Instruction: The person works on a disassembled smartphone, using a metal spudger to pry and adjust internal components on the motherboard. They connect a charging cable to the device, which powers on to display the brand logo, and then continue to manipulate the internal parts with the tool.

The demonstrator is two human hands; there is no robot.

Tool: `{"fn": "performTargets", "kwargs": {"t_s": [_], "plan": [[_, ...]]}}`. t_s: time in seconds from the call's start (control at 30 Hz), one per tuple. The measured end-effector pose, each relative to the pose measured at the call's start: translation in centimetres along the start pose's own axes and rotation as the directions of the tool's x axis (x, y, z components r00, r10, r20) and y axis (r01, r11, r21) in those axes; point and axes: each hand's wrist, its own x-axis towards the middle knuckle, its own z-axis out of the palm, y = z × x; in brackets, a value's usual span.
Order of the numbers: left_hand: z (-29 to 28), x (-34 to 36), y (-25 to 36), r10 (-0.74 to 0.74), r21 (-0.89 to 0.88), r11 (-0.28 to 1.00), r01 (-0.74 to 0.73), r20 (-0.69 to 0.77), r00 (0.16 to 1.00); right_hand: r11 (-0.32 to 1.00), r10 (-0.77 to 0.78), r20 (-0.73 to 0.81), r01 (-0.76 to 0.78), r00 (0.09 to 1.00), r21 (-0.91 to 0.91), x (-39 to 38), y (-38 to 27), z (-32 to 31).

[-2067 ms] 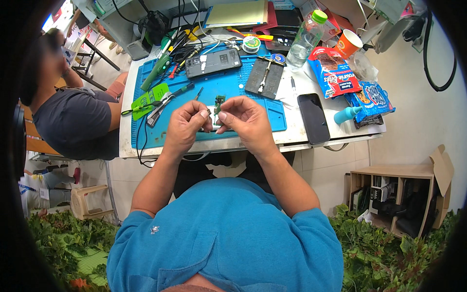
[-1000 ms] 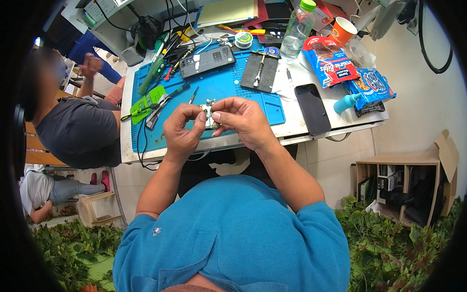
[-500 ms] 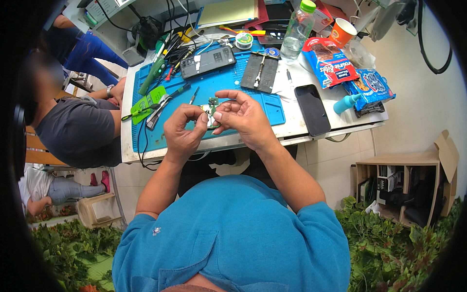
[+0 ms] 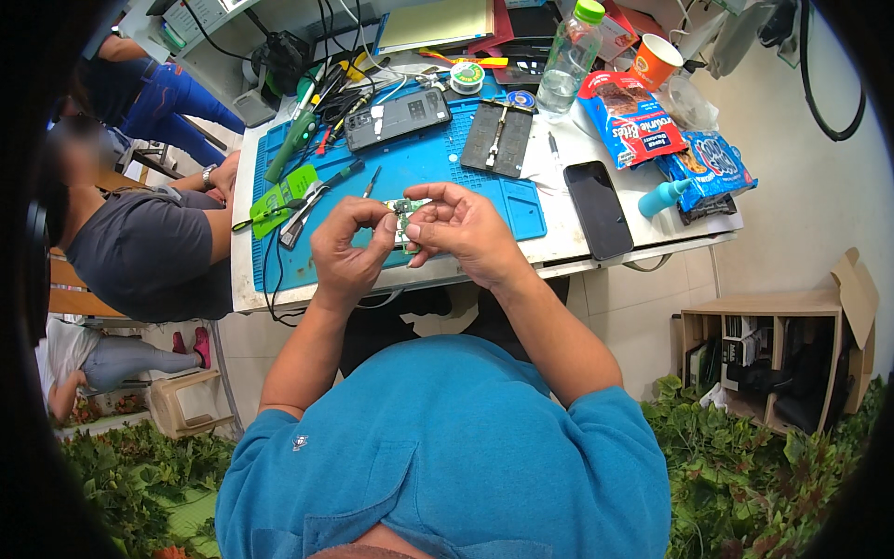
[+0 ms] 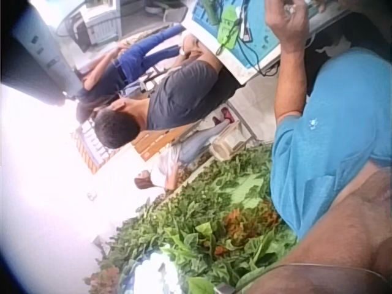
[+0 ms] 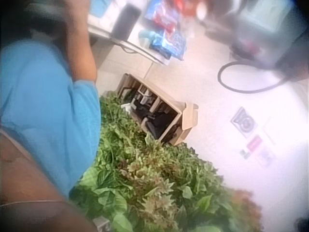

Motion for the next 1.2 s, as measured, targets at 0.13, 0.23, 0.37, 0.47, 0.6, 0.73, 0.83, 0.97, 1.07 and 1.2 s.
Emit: {"fn": "performTargets", "kwargs": {"t_s": [0.13, 0.23, 0.37, 0.47, 0.6, 0.73, 0.83, 0.97, 1.07, 1.2], "plan": [[-0.20, -0.08, 0.03, 0.021, 0.037, 0.999, -0.022, 0.023, 1.000, 1.000, -0.016, -0.008, 0.016, 1.000, 0.000, 0.04, -0.31, 0.11], [-0.21, -0.12, -0.05, 0.050, 0.046, 0.998, -0.051, 0.028, 0.998, 1.000, -0.026, -0.015, 0.026, 1.000, -0.005, 0.05, -0.65, 0.18], [-0.14, -0.16, -0.32, 0.100, 0.053, 0.993, -0.102, 0.026, 0.995, 1.000, -0.027, -0.025, 0.027, 0.999, -0.003, 0.00, -0.70, 0.17], [-0.17, -0.10, -0.44, 0.134, 0.080, 0.987, -0.136, 0.028, 0.991, 1.000, -0.016, -0.015, 0.017, 1.000, 0.025, 0.02, -0.49, -0.02], [-0.23, -0.31, -0.32, 0.107, 0.087, 0.990, -0.110, 0.037, 0.994, 0.999, -0.007, -0.017, 0.008, 1.000, 0.047, -0.03, -0.38, -0.05], [-0.02, -0.42, -0.64, 0.140, 0.077, 0.987, -0.141, 0.026, 0.990, 0.997, -0.015, -0.022, 0.016, 1.000, 0.070, 0.02, -0.32, -0.11], [0.01, -0.45, -0.75, 0.160, 0.085, 0.983, -0.162, 0.029, 0.987, 0.996, -0.003, -0.018, 0.004, 1.000, 0.091, 0.03, -0.19, -0.20], [0.11, -0.29, -0.42, 0.185, 0.138, 0.973, -0.187, 0.023, 0.982, 0.991, 0.019, -0.007, -0.018, 1.000, 0.133, 0.06, -0.13, -0.40], [0.04, -0.36, -0.49, 0.212, 0.146, 0.965, -0.216, 0.042, 0.976, 0.991, 0.025, -0.014, -0.023, 1.000, 0.131, 0.01, -0.13, -0.44], [0.03, -0.42, -0.81, 0.237, 0.161, 0.957, -0.241, 0.044, 0.970, 0.991, 0.035, -0.017, -0.033, 0.999, 0.127, 0.01, -0.15, -0.42]]}}
